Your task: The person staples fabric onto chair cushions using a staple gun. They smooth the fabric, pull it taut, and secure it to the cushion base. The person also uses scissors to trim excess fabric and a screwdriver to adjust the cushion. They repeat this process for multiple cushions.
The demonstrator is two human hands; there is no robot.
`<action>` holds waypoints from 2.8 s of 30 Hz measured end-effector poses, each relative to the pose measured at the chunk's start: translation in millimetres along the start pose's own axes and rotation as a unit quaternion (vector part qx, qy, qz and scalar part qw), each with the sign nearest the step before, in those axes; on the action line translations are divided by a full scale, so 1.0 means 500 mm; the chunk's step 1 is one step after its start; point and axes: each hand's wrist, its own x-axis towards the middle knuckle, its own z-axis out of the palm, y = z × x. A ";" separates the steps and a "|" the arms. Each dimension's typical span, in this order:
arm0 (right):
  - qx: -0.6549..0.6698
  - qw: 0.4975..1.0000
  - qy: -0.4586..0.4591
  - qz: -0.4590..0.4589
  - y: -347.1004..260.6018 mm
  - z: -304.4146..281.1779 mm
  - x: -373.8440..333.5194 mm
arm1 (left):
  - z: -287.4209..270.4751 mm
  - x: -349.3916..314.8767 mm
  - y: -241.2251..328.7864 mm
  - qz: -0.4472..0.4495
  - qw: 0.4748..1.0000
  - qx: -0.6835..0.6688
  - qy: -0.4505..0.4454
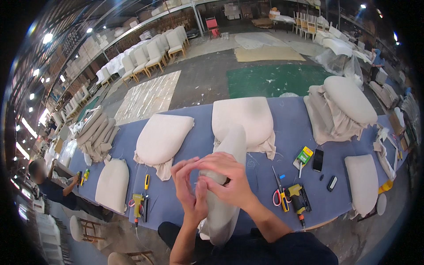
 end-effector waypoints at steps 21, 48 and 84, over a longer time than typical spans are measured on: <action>-0.004 0.999 -0.005 -0.036 -0.005 -0.081 -0.009 | -0.004 0.036 -0.029 -0.009 0.934 -0.238 -0.268; -0.443 0.691 0.004 0.571 0.474 -0.414 -0.790 | -0.179 0.150 -0.137 -0.123 0.918 0.011 -0.377; -0.372 0.901 -0.083 0.207 -0.074 -0.308 -0.049 | 0.123 0.172 -0.125 -0.046 0.909 -0.076 -0.406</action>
